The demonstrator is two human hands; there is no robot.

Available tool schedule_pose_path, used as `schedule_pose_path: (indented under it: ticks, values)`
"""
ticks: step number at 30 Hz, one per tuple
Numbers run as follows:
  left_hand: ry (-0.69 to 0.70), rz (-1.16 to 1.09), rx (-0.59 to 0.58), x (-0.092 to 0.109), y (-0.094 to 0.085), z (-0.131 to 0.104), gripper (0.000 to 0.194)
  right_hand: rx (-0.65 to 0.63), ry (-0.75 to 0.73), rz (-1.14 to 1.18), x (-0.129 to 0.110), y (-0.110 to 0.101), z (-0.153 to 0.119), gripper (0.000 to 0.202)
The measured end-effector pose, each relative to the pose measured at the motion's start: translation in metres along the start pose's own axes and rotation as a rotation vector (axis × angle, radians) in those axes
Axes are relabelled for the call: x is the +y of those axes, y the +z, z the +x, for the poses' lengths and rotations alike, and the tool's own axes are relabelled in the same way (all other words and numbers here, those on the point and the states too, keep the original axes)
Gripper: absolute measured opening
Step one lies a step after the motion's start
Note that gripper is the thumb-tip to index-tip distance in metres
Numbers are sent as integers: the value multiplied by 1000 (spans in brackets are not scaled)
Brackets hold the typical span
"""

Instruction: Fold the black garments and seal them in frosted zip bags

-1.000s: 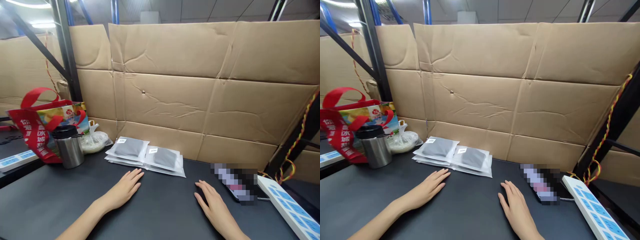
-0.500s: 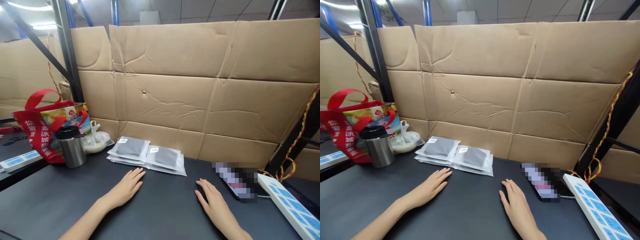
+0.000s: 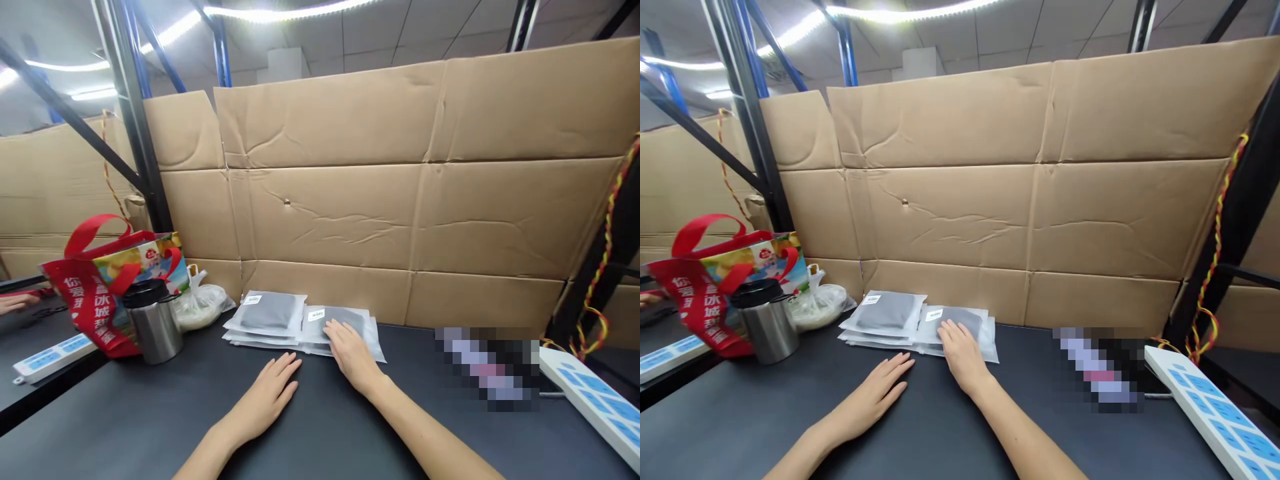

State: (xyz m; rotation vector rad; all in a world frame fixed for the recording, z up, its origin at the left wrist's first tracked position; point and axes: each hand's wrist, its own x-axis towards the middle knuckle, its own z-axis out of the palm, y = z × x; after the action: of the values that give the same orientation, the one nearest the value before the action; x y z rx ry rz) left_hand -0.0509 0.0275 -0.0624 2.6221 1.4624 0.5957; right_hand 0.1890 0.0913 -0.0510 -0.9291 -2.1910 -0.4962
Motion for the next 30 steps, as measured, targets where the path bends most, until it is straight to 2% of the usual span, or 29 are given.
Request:
schedule_pose_path:
  ticks: [3,5,7,9,11,14,16,18,22,26,29,30]
  values:
    - [-32,-61,100,7,-2,1,41,37,-20,2,6,-22,-22,35]
    - [-11,-93,171,20,-6,2,44,63,-63,25,3,-42,-41,34]
    - [94,-81,185,37,-10,4,40,67,-108,72,-4,-60,-59,32]
    - [255,-18,136,54,-14,5,26,27,-123,132,-12,-74,-73,29]
    - [391,69,83,65,-15,5,22,-39,-111,187,-20,-82,-81,25]
    - [488,137,70,71,-13,5,19,-109,-108,221,-33,-88,-80,16]
    - [526,124,94,72,-10,5,16,-125,-151,201,-44,-86,-75,14]
    - [565,103,124,73,-7,5,18,-118,-197,141,-55,-82,-69,4]
    - [621,104,144,77,-5,7,25,-83,-241,7,-68,-74,-68,22]
    - [639,119,109,79,-9,8,26,-122,-294,-23,-48,-82,-77,25]
    - [605,119,121,75,-13,7,25,-176,-238,-40,-14,-99,-91,25]
    - [598,115,130,73,-14,7,25,-179,-178,-64,-2,-105,-97,26]
